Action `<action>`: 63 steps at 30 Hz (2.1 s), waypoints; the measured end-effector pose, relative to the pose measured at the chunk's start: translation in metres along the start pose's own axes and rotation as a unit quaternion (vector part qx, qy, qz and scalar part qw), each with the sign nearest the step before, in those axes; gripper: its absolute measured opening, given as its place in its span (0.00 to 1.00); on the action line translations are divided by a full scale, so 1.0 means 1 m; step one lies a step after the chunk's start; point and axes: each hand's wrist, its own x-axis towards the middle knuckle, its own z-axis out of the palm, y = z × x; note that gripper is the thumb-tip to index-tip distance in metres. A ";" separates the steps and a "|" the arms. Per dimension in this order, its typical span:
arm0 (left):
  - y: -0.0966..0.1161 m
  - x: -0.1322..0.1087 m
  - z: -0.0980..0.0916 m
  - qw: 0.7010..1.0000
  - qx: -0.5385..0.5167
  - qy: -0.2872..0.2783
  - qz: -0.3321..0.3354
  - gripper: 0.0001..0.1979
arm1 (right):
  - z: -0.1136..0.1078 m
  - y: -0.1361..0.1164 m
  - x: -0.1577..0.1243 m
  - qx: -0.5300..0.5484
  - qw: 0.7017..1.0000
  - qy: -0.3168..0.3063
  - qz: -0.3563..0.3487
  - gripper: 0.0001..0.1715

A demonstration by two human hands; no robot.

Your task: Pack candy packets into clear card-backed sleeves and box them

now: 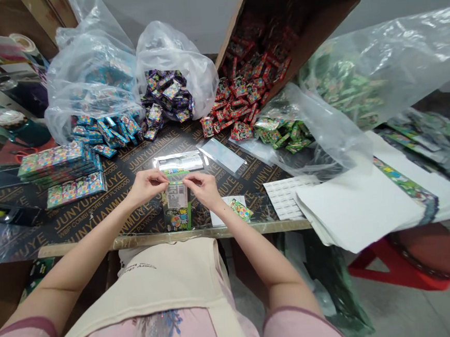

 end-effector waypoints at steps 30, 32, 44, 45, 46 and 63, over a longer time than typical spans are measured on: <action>-0.003 -0.009 0.016 0.991 0.080 -0.020 0.106 0.07 | -0.101 0.089 -0.065 -0.352 0.928 -0.060 0.104 0.04; -0.001 -0.010 0.018 0.991 0.086 -0.017 0.104 0.07 | -0.100 0.079 -0.061 -0.314 0.943 -0.036 0.103 0.04; 0.003 -0.017 0.020 0.990 0.066 0.064 0.104 0.06 | -0.012 -0.039 0.025 0.016 0.991 -0.135 0.013 0.22; 0.004 -0.018 0.019 0.990 0.069 0.060 0.108 0.05 | -0.007 -0.038 0.028 0.006 0.988 -0.155 0.012 0.22; 0.004 -0.019 0.019 0.990 0.071 0.058 0.110 0.04 | -0.004 -0.036 0.030 -0.006 0.986 -0.167 0.011 0.21; -0.005 -0.030 0.008 0.976 0.180 0.063 0.104 0.11 | -0.040 0.019 0.022 -0.047 0.990 0.008 0.134 0.19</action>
